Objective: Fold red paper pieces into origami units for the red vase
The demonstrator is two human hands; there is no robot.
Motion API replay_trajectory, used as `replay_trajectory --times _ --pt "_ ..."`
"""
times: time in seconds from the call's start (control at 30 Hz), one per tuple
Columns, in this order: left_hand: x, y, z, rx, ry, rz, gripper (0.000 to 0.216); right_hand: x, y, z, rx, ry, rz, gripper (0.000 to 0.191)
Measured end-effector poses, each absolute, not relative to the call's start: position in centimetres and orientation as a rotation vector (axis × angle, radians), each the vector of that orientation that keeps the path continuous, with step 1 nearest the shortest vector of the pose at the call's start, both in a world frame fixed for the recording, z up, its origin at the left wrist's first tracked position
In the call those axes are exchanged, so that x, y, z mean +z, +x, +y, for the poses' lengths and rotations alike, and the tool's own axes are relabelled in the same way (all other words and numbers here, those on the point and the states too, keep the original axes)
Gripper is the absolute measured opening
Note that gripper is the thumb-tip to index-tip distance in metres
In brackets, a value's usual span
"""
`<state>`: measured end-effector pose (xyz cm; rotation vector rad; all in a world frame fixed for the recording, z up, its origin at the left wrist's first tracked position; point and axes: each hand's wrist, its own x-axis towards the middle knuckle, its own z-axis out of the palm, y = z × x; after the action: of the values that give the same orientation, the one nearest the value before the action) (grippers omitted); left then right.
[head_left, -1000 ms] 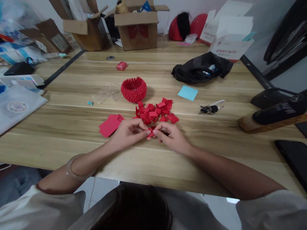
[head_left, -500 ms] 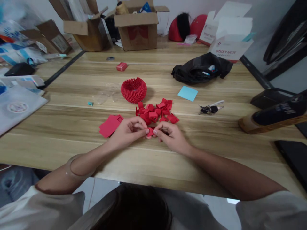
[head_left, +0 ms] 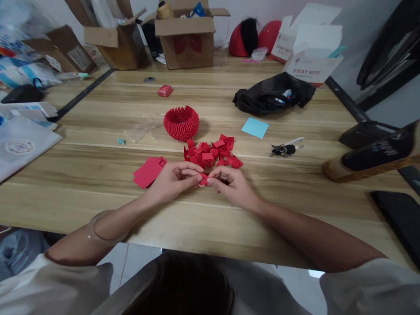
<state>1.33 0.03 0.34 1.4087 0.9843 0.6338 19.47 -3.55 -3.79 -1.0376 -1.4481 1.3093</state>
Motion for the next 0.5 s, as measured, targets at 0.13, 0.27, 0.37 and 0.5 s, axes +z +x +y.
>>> replay_trajectory --times 0.13,0.27,0.37,0.5 --pt "0.25 1.36 0.0 0.632 1.421 0.979 0.017 -3.6 19.44 -3.61 1.343 -1.046 -1.411 0.015" --pt "0.23 1.39 -0.09 0.65 1.433 0.975 0.015 -3.18 19.33 -3.71 1.342 -1.061 -1.396 0.016" --pt "0.27 1.41 -0.17 0.665 1.433 0.976 0.013 -3.04 19.25 -3.75 1.355 -1.09 -1.378 0.021" --pt "0.38 1.43 -0.24 0.665 1.418 0.972 0.013 -3.4 19.27 -3.7 1.339 -1.062 -1.377 0.018"
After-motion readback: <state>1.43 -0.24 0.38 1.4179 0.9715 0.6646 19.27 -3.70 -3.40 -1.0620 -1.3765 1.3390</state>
